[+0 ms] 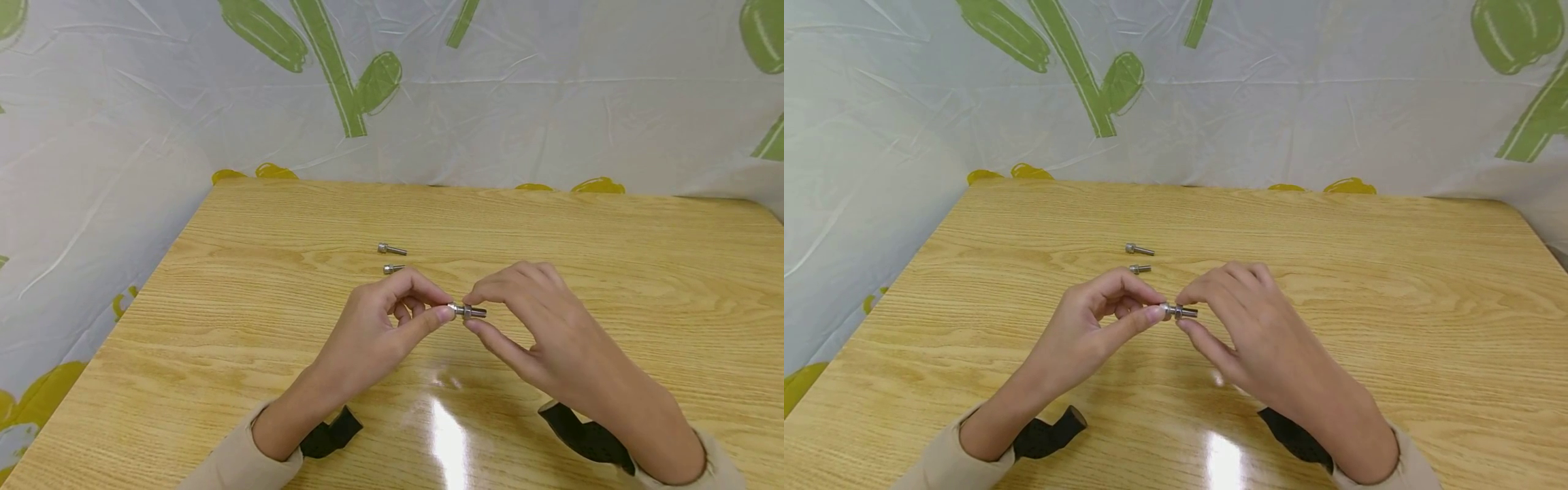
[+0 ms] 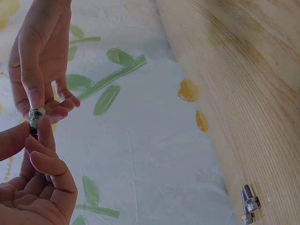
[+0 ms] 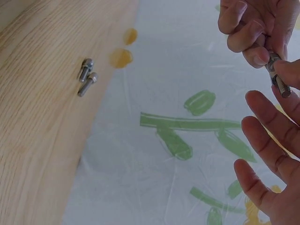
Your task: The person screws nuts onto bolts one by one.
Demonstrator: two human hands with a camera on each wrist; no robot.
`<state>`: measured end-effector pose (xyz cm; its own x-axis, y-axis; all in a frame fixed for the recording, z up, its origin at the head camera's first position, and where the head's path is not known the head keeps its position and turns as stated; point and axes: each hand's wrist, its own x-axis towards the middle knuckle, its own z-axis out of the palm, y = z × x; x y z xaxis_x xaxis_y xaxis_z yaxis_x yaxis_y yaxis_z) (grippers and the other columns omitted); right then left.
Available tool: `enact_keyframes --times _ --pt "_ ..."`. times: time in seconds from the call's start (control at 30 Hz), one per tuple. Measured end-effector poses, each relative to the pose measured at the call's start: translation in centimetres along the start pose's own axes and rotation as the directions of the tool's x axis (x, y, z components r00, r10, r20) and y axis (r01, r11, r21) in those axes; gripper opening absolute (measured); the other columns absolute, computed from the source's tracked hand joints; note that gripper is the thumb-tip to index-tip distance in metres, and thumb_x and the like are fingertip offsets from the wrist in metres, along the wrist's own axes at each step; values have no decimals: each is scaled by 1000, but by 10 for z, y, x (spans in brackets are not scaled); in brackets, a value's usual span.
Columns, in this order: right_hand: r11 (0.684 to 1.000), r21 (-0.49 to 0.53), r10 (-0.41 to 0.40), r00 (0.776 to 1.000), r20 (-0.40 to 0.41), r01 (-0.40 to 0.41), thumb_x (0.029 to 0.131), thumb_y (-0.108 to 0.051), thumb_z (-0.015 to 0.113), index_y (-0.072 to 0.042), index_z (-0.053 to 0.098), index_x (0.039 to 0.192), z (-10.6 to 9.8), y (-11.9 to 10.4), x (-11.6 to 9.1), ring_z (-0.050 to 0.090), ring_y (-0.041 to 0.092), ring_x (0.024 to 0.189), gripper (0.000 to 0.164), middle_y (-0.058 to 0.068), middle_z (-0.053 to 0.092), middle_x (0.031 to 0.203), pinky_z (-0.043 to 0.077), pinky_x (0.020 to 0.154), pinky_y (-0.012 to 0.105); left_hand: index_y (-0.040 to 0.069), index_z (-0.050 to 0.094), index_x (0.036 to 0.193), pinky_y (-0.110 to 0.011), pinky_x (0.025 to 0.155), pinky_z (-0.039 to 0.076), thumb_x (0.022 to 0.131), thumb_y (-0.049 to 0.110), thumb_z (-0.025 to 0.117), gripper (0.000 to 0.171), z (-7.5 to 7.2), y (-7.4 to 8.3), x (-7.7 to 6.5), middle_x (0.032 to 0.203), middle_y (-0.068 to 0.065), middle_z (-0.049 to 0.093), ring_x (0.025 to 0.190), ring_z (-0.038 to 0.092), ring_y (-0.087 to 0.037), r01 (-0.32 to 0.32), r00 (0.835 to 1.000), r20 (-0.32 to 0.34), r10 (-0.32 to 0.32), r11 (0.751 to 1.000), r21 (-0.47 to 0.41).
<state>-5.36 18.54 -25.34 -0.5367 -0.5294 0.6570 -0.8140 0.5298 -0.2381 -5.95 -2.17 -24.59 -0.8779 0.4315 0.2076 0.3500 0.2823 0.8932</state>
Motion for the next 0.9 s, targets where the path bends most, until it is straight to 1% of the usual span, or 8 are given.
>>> enact_keyframes --times 0.3,0.43,0.57,0.63,0.7,0.8,0.9 --pt "999 -14 30 999 24 -30 99 -39 39 -10 62 95 -1 -2 2 52 11 89 37 -6 62 93 33 80 28 16 65 94 -23 62 47 88 19 64 6 0 1 0 83 8 64 67 52 -6 5 1000 2 -5 1000 -2" --pt "998 -2 69 996 58 -69 100 -35 39 -12 61 94 0 -3 0 52 13 92 33 -5 62 95 32 82 28 16 65 93 -22 64 47 89 20 64 6 0 2 -1 83 9 64 68 52 -6 7 1000 1 -7 1000 -1" --pt "996 -1 92 993 76 -92 101 -29 40 -13 62 94 1 -5 -1 53 17 94 28 -5 62 97 32 84 30 17 65 93 -22 64 47 88 21 64 6 0 2 -2 83 9 64 69 51 -6 12 1000 5 -12 1000 -5" --pt "994 -12 113 989 92 -113 100 -28 42 -13 63 98 0 -7 -1 53 16 96 25 -4 62 99 32 85 31 16 65 94 -22 65 48 88 21 64 8 0 2 -2 83 8 64 69 51 -6 10 1000 8 -10 1000 -6" --pt "990 -21 140 984 112 -138 97 -27 50 -12 62 103 -2 -7 -1 52 14 97 21 -5 62 102 33 85 31 15 65 94 -22 65 48 88 21 64 8 0 2 -1 84 6 65 69 52 -7 5 1000 9 -5 1000 -6" --pt "987 -29 162 978 131 -159 91 -29 60 -12 60 109 -4 -8 -1 51 11 98 25 -6 61 105 33 86 30 14 65 95 -22 64 48 88 21 65 9 -1 1 -1 85 5 65 69 52 -7 -2 1000 9 2 1000 -2" --pt "992 -24 124 987 98 -122 93 -35 55 -10 60 106 -3 -7 -1 51 10 95 28 -5 61 102 34 86 28 15 65 94 -22 63 47 88 19 65 8 -1 1 -1 84 6 65 68 52 -7 0 1000 6 0 1000 -1"
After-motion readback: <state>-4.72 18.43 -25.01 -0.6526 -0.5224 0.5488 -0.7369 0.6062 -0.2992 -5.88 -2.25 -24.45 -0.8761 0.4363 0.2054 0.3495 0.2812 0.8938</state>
